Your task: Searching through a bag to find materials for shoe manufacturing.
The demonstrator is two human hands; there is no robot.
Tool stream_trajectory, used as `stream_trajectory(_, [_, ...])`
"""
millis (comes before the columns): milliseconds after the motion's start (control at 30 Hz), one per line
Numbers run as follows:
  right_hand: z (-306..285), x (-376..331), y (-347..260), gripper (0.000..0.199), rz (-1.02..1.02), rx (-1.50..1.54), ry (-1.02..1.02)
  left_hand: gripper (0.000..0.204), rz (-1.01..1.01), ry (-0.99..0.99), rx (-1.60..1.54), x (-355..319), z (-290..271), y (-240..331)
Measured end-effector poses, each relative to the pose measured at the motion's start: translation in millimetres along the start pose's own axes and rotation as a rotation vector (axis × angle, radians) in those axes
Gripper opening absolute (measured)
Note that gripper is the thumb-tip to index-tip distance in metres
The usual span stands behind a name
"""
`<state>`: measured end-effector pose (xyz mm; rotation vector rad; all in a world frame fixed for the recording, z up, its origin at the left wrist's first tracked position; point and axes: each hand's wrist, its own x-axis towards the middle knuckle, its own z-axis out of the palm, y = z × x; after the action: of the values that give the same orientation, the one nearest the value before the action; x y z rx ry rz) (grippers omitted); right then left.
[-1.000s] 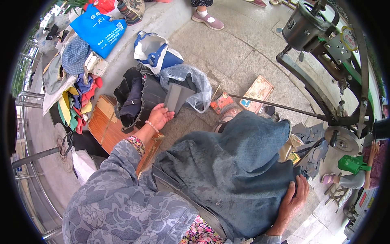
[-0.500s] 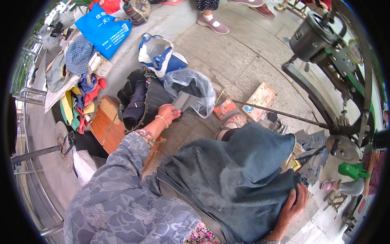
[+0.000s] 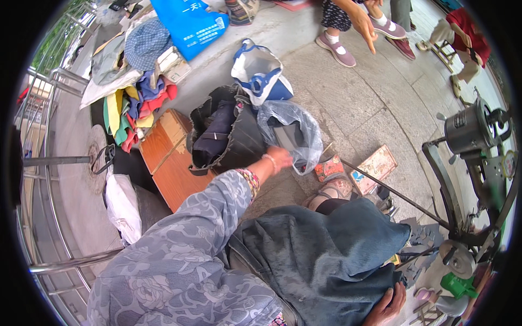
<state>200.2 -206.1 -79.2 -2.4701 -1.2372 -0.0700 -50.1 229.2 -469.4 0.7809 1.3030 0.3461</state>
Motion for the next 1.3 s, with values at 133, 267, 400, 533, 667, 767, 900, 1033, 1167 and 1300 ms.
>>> stream_trajectory(133, [15, -5, 27, 0.027, 0.107, 0.009, -0.027, 0.034, -0.047, -0.04, -0.197, -134, 52, 65])
stream_trajectory(267, [21, 14, 4, 0.024, 0.075, 0.05, -0.022, 0.035, 0.236, -0.554, -0.326, -257, 39, 140])
stream_trajectory(400, [19, 13, 2, 0.023, 0.126, 0.049, 0.013, 0.026, 1.233, -1.048, -0.166, -377, 50, 245])
stream_trajectory(533, [20, 15, -16, 0.022, 0.049, 0.066, 0.027, 0.01, 1.812, -1.137, 0.107, -489, -3, 299])
stream_trajectory(667, [21, 6, -4, 0.023, 0.054, 0.024, 0.081, 0.01, 1.814, -1.262, 0.033, -479, 30, 307])
stream_trajectory(767, [21, 4, -12, 0.023, 0.065, 0.007, 0.099, 0.01, 1.8, -1.33, 0.045, -480, 20, 314])
stream_trajectory(900, [12, -1, -2, 0.023, 0.093, -0.013, 0.107, 0.01, 1.756, -1.433, 0.122, -480, 11, 335])
stream_trajectory(1033, [15, -5, 10, 0.024, 0.1, -0.009, 0.127, 0.009, 1.721, -1.508, 0.307, -484, -3, 372])
stream_trajectory(1167, [8, -8, 5, 0.024, 0.126, 0.007, 0.12, 0.009, 1.63, -1.587, 0.427, -496, -8, 393])
stream_trajectory(1300, [11, -8, 4, 0.025, 0.117, -0.013, 0.123, 0.009, 1.604, -1.626, 0.487, -501, -10, 407])
